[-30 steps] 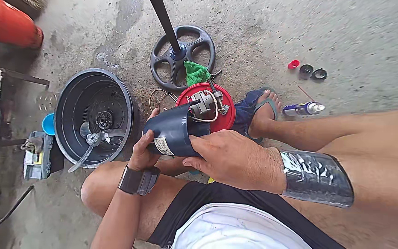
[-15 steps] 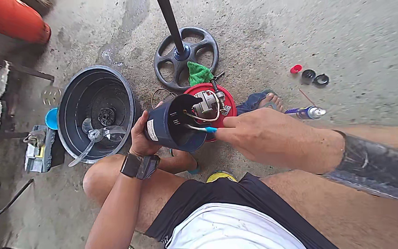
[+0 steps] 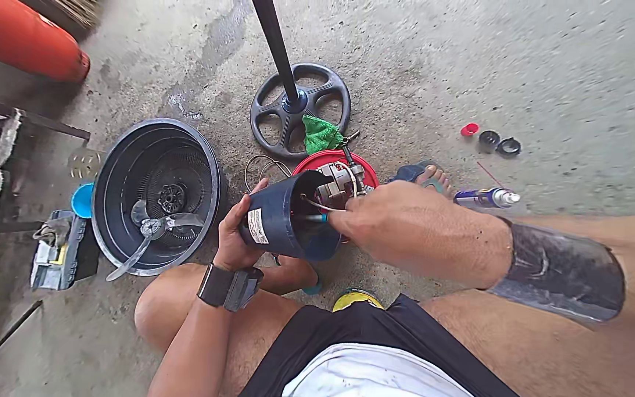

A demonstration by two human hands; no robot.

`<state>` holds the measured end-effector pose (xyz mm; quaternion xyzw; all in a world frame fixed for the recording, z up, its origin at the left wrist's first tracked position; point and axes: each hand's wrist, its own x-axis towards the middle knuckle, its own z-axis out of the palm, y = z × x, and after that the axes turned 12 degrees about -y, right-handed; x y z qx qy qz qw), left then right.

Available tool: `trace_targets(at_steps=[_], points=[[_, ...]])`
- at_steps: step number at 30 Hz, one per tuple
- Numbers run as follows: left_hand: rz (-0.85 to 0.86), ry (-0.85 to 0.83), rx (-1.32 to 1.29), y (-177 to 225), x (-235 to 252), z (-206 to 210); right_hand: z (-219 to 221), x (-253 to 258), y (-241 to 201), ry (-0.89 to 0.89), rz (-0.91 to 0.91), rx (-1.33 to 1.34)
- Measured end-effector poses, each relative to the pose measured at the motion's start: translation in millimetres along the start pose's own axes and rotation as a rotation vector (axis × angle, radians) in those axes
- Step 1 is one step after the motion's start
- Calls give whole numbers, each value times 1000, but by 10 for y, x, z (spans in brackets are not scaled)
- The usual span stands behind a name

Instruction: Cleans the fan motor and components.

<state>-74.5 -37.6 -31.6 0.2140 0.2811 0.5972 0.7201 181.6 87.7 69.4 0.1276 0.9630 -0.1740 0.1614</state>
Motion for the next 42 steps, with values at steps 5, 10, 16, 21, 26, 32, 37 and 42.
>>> trace_targets(at_steps=[5,10,16,21,26,32,37,42], points=[[17,0,-32,26,4,-38,81,24,121,12,-122,-36],[2,-3,-70,39,-21,-32,82,-26,414,204,-94,-80],[-9,-6,-91,60,3,19,13,-85,504,211,-89,-107],[21,-65,-118,59,15,-16,-49,-237,575,159,-27,30],[9,-84,-103,13,70,25,138,-16,354,66,56,82],[31,-117,-122,37,21,-18,83,-170,460,148,-20,58],[55,-65,-43,24,61,37,211,-67,228,53,-68,1],[74,-51,-68,47,-7,1,154,-217,370,263,-75,-129]])
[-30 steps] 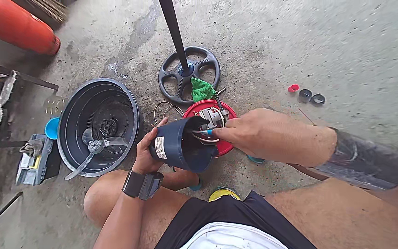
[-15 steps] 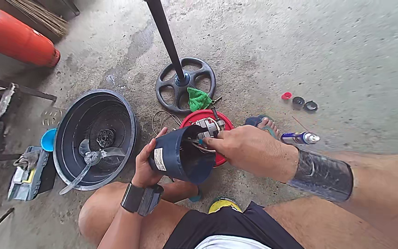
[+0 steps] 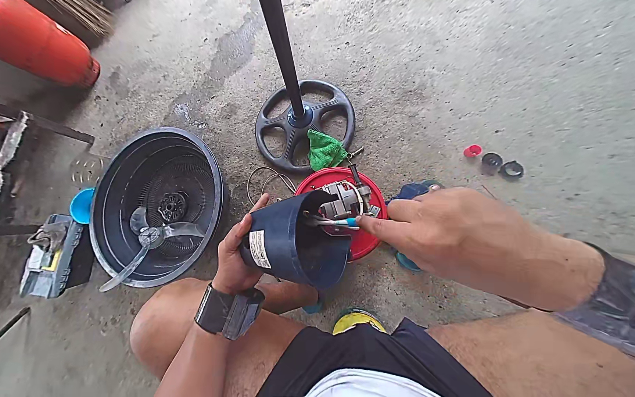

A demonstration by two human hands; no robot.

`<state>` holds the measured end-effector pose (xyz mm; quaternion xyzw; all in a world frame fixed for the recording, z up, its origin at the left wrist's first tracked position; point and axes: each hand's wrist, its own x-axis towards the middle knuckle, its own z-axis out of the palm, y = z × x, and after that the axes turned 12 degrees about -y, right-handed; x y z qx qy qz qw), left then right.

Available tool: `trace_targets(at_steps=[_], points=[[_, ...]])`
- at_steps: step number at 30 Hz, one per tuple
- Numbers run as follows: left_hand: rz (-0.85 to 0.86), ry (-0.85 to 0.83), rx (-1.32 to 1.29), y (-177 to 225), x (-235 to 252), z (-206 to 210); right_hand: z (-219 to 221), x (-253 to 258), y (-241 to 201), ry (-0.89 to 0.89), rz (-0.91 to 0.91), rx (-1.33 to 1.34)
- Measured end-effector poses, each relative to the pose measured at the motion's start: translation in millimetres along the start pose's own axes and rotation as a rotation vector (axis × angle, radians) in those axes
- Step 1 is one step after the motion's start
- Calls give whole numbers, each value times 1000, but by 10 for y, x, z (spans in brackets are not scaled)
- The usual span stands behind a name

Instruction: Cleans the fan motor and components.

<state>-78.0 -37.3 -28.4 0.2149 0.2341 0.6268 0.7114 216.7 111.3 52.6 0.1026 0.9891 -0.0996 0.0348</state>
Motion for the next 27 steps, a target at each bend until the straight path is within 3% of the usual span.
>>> trace_targets(at_steps=[5,8,11,14,17,21,25,27], points=[[-3,20,-3,-27,30,9,111,31,-86,-42,-35,41],[15,24,-14,13,23,19,95,23,-23,31,5,49],[9,-6,18,-14,50,0,75,9,-50,-88,-38,111],[9,2,15,-29,39,25,84,21,-1,2,8,86],[1,12,49,-28,61,30,56,68,-52,-162,-20,144],[3,14,58,-40,51,55,106,76,-1,-6,-2,48],[3,38,79,-25,30,18,-77,-6,72,-264,-21,201],[5,23,81,-3,4,-3,-168,-146,224,-258,28,295]])
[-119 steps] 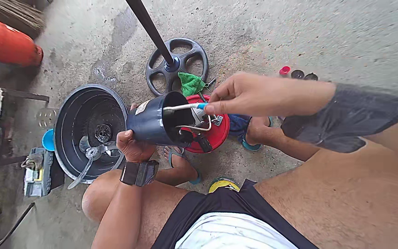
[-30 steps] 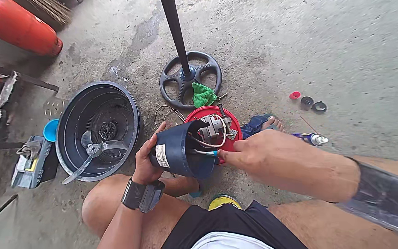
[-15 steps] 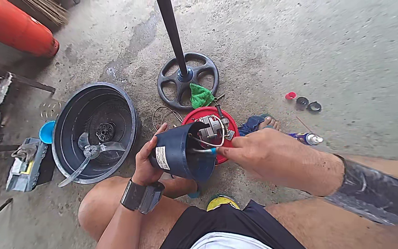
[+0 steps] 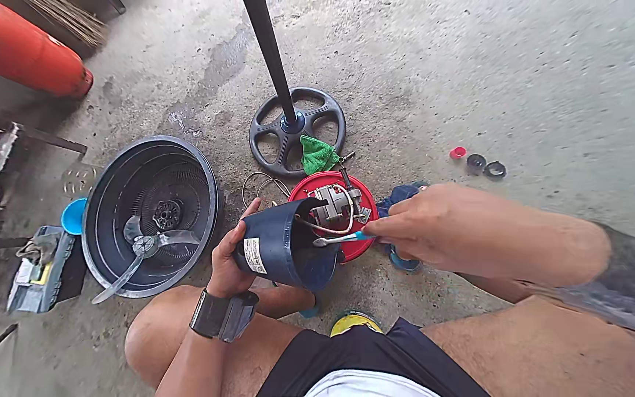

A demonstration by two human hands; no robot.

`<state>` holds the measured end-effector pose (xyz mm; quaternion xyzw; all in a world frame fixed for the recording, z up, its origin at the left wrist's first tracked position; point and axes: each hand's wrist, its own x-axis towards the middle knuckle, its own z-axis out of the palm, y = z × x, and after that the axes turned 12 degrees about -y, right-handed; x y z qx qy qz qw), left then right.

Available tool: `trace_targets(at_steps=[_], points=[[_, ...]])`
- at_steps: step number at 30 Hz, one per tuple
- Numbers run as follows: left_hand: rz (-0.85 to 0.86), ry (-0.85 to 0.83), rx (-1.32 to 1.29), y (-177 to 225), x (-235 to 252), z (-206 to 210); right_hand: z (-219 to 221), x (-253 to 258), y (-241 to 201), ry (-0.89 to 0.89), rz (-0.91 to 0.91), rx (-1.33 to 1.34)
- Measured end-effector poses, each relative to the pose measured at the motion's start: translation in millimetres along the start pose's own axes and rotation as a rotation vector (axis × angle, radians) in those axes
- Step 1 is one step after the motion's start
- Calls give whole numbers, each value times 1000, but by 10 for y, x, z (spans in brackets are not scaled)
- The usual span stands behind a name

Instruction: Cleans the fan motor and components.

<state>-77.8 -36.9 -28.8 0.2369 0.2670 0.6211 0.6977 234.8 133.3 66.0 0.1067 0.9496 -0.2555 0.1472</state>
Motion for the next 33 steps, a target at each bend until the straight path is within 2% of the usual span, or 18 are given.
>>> trace_targets(at_steps=[3,7,11,15,17,19,20,25,28,29,31,32,33], points=[[7,-38,-7,-11,-12,-11,17,-74,68,84,-4,10],[0,-50,-44,-40,27,39,224,151,-109,135,3,-136],[13,-64,-98,-19,14,48,76,90,14,211,-15,-193],[-34,-60,-58,-26,60,0,80,107,-122,18,-90,-105],[-87,-53,-77,-20,19,-12,-61,-14,-51,115,-143,-3],[-74,-46,-134,9,7,7,-181,-95,74,310,-109,37],[-66,-41,-163,16,6,23,-190,-89,118,348,-82,19],[-70,-132,-212,-16,39,36,138,235,-7,198,-26,-183],[-71,-188,-189,-38,0,-30,-60,145,-173,-26,-23,-118],[-64,-179,-185,-28,-4,-44,-116,79,-173,26,-54,-81],[-51,-157,-193,-9,-10,-34,-86,48,-171,258,-110,-52],[-42,-145,-198,-5,8,-12,-53,84,-193,307,-85,-92],[-35,-136,-205,-6,27,26,-6,132,-225,284,-37,-159]])
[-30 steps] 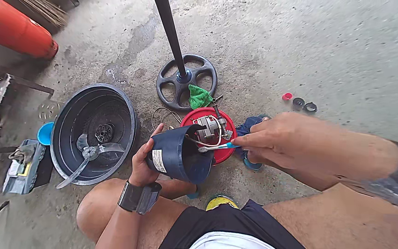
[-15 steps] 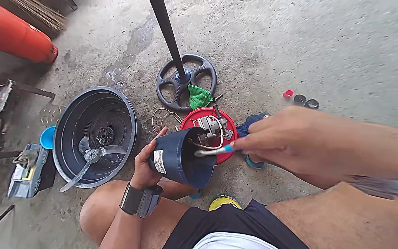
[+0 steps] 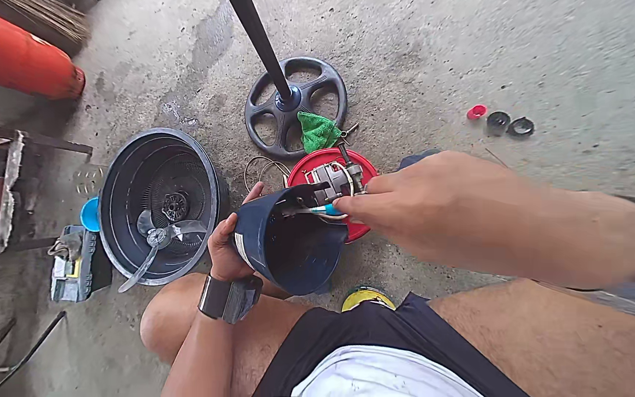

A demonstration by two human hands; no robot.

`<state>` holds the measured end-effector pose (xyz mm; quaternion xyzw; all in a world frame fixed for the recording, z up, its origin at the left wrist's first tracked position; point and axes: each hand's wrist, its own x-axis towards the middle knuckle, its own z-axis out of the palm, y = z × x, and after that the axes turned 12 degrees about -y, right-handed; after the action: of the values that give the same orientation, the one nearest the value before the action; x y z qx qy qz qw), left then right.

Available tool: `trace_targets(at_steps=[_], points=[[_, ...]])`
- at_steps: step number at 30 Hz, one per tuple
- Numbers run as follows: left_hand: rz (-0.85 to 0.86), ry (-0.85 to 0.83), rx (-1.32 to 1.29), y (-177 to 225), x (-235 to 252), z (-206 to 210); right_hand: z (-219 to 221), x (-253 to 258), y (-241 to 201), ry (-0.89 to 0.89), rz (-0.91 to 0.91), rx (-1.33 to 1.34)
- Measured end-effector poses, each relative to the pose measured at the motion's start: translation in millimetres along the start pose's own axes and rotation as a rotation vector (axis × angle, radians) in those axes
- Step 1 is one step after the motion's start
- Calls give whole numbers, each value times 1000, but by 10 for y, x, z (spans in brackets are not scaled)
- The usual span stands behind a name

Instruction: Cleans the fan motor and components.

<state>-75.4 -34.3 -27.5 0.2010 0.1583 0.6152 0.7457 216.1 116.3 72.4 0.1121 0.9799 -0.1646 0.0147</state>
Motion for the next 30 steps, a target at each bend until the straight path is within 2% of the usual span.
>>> trace_targets(at_steps=[2,6,7,11,16,18,20,24,28,30], points=[[21,-8,1,-42,29,3,108,82,-79,-120,39,-83],[88,-75,139,-111,16,-110,104,105,-233,-362,46,-16],[103,-94,200,-135,-7,-131,86,83,-229,-368,70,2],[175,-93,315,-168,-20,-188,249,-27,-56,-165,116,-28],[168,-52,249,-133,6,-233,379,27,-276,-155,-40,113],[151,-48,228,-128,7,-211,413,64,-169,-127,38,60],[161,-57,201,-122,33,-176,405,110,-100,-153,113,6],[183,-49,138,-131,7,-136,417,265,-358,-198,128,-19],[214,-34,153,-160,-25,-150,258,292,-485,-463,152,211],[233,-54,162,-154,-62,-153,156,275,-429,-448,125,267]])
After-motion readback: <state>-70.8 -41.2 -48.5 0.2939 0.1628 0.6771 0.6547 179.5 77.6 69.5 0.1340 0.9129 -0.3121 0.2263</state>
